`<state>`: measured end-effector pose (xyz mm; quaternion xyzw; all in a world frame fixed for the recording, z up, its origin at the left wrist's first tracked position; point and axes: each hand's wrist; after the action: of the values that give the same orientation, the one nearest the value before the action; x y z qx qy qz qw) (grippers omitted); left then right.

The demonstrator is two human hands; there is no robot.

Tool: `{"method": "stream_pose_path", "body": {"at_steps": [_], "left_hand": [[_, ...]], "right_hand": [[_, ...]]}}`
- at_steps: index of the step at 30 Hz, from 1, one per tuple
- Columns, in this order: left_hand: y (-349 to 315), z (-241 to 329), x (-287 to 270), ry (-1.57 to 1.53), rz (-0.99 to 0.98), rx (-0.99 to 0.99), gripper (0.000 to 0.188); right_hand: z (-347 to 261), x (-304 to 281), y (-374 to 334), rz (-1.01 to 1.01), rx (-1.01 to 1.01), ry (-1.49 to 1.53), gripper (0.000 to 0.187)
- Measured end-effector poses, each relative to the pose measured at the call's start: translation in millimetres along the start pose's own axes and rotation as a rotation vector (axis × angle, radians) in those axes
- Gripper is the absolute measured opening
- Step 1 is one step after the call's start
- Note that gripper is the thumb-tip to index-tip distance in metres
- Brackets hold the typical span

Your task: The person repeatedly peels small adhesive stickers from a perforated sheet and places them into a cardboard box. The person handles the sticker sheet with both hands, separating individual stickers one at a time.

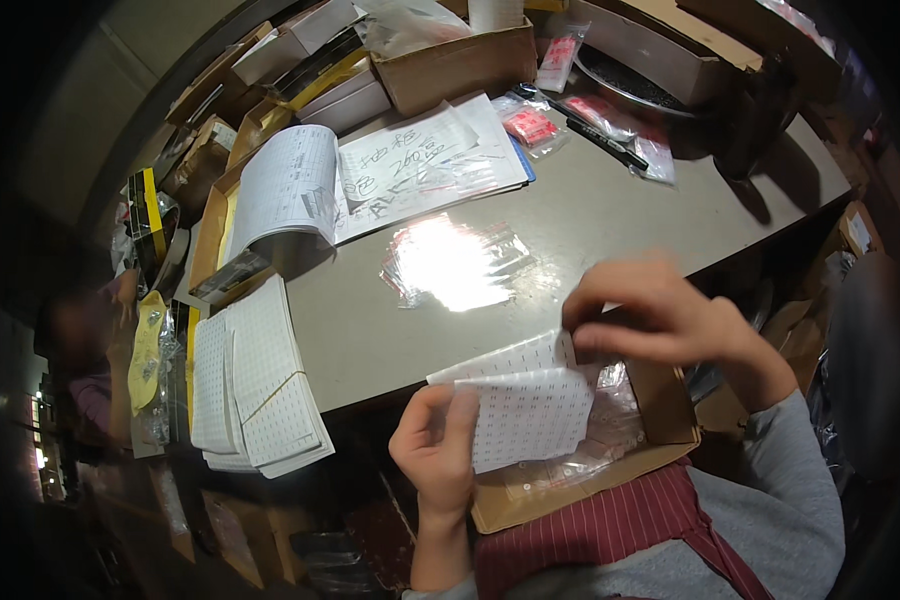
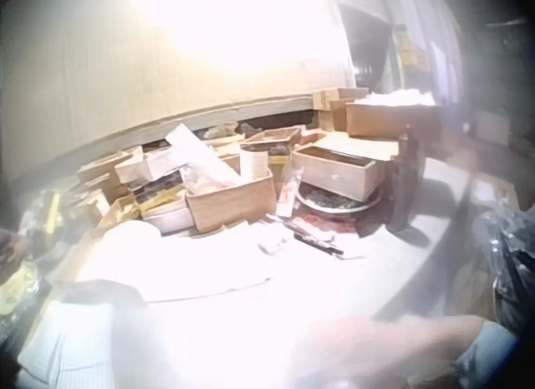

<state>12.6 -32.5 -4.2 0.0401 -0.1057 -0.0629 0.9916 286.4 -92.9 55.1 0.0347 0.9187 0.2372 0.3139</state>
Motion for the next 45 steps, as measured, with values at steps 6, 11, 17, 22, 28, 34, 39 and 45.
{"method": "stream_pose_path", "body": {"at_steps": [6, 11, 17, 22, 28, 34, 39, 45], "left_hand": [[-5.1, -3.9, 6.4, 0.066, 0.028, 0.051, 0.008], [-8.7, -2.7, 7.4, 0.054, 0.035, 0.02, 0.009], [-8.4, 0.8, 16.4, 0.054, -0.074, -0.082, 0.014], [-5.9, -1.1, 11.6, 0.083, -0.068, -0.069, 0.014], [-6.9, 1.7, 11.8, 0.01, -0.058, -0.112, 0.013], [-5.0, 1.6, 5.1, -0.009, -0.073, -0.167, 0.012], [0.4, 11.8, 7.6, 0.003, -0.066, -0.221, 0.014], [-2.9, 0.7, 4.5, 0.037, -0.024, -0.121, 0.013]], "right_hand": [[-8.6, 38.4, -19.4, -0.056, -0.045, -0.085, 0.046], [3.8, 46.6, -25.0, -0.013, -0.007, -0.048, 0.052], [5.5, 43.3, -25.5, 0.048, 0.032, -0.017, 0.048], [3.5, 46.1, -27.9, 0.081, 0.134, 0.11, 0.042], [1.4, 39.2, -27.5, 0.085, 0.31, 0.221, 0.026], [7.0, 39.5, -25.9, 0.057, 0.321, 0.315, 0.016], [12.2, 40.1, -26.4, -0.012, 0.299, 0.323, 0.017], [11.2, 36.2, -25.9, -0.021, 0.492, 0.465, 0.016]]}}
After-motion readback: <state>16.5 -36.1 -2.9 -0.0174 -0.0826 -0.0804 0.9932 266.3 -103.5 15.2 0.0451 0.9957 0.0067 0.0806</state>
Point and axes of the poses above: each hand's wrist, its own y-axis towards the middle knuckle, its own x-axis out of the palm, z = x × y, and after that the axes turned 12 degrees about z, right-handed
